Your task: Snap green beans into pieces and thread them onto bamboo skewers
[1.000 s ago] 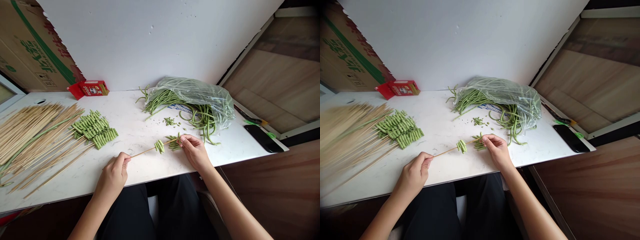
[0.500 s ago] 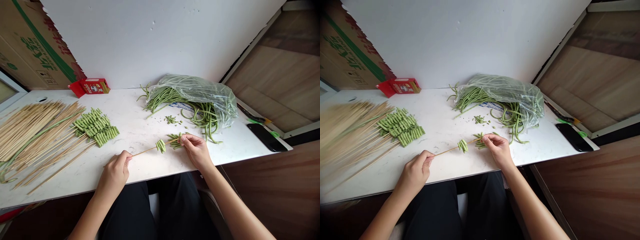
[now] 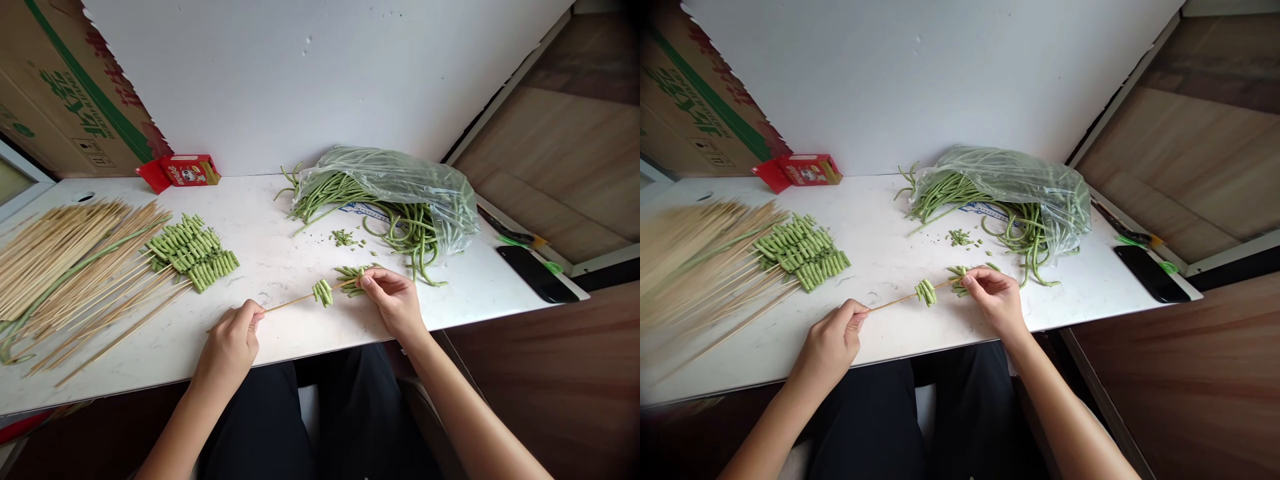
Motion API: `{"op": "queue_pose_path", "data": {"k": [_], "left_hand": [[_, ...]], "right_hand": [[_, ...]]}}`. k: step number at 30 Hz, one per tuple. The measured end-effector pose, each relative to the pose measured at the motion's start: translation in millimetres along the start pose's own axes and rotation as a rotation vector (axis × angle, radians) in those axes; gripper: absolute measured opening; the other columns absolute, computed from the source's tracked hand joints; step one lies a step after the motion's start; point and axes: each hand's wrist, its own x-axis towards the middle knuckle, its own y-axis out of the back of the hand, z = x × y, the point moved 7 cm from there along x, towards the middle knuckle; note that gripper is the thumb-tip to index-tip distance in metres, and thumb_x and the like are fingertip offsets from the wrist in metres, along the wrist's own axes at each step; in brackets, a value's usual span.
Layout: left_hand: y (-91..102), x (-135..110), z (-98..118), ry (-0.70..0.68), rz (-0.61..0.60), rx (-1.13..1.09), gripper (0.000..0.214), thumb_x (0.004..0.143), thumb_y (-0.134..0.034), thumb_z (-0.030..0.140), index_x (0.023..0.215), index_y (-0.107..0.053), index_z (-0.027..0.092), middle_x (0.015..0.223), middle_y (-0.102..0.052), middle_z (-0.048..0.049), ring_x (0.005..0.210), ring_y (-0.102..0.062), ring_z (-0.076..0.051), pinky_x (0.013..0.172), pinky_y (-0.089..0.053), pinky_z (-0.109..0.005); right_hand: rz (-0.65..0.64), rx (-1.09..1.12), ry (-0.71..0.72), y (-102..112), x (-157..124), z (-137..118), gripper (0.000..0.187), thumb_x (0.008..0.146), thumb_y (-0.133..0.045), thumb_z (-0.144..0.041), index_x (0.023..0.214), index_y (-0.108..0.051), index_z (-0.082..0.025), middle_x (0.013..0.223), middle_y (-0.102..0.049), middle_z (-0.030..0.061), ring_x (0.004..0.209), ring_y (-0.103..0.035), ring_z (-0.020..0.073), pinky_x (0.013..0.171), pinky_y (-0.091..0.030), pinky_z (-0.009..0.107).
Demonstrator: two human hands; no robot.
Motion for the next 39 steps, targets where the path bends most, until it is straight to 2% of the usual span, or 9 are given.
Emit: {"op": "queue_pose_path", "data": {"k": [8, 16, 27, 33, 39], "left_hand": [[2.9, 1, 2, 0.008, -0.003, -0.014, 0.019, 0.101, -0.047, 0.012, 0.091, -0.058, 0.023, 0.082, -0.074, -0.0009, 0.073, -0.073, -0.017, 0.066, -0.054, -0.024], [4.2, 2, 3, 0.016, -0.004, -0.015, 0.021, 0.100, -0.045, 0.011, 0.089, -0.059, 0.023, 0.082, -0.074, -0.0019, 0.072, -0.073, -0.018, 0.069, -0.056, -0.024], [3.9, 3, 3, 0.015, -0.013, -0.014, 0.020, 0.100, -0.044, 0.013, 0.089, -0.057, 0.024, 0.080, -0.073, -0.0025, 0.071, -0.073, -0.019, 0.068, -0.057, -0.025], [3.9, 2, 5, 0.003, -0.007, -0.027, 0.020, 0.098, -0.045, 0.010, 0.091, -0.058, 0.024, 0.083, -0.075, -0.0027, 0.074, -0.074, -0.019, 0.070, -0.058, -0.026], [5.0, 2, 7, -0.022, -0.004, -0.044, 0.021, 0.099, -0.044, 0.010, 0.091, -0.057, 0.023, 0.084, -0.074, -0.0034, 0.074, -0.074, -0.018, 0.068, -0.057, -0.025]], "right_hand": [[0.029, -0.043, -0.060, -6, -4, -6, 0.027, 0.085, -0.086, -0.049, 0.085, -0.080, -0.022, 0.083, -0.074, 0.0051, 0.072, -0.062, 0.0174, 0.066, -0.052, 0.030], [0.032, -0.079, -0.052, -12, -9, -21, 0.030, 0.084, -0.086, -0.051, 0.084, -0.079, -0.021, 0.081, -0.073, 0.0050, 0.071, -0.062, 0.0173, 0.063, -0.051, 0.030], [0.053, -0.123, -0.009, -13, -11, -20, 0.032, 0.084, -0.085, -0.055, 0.086, -0.079, -0.023, 0.085, -0.077, 0.0071, 0.073, -0.067, 0.0208, 0.064, -0.056, 0.034], [-0.057, -0.141, 0.060, -34, -19, -18, 0.023, 0.089, -0.082, -0.046, 0.083, -0.082, -0.023, 0.093, -0.079, 0.0099, 0.086, -0.070, 0.0243, 0.070, -0.056, 0.035], [-0.035, -0.092, 0.009, -38, -22, -9, 0.029, 0.087, -0.083, -0.051, 0.085, -0.081, -0.022, 0.095, -0.078, 0.0099, 0.081, -0.069, 0.0229, 0.067, -0.056, 0.036]]}}
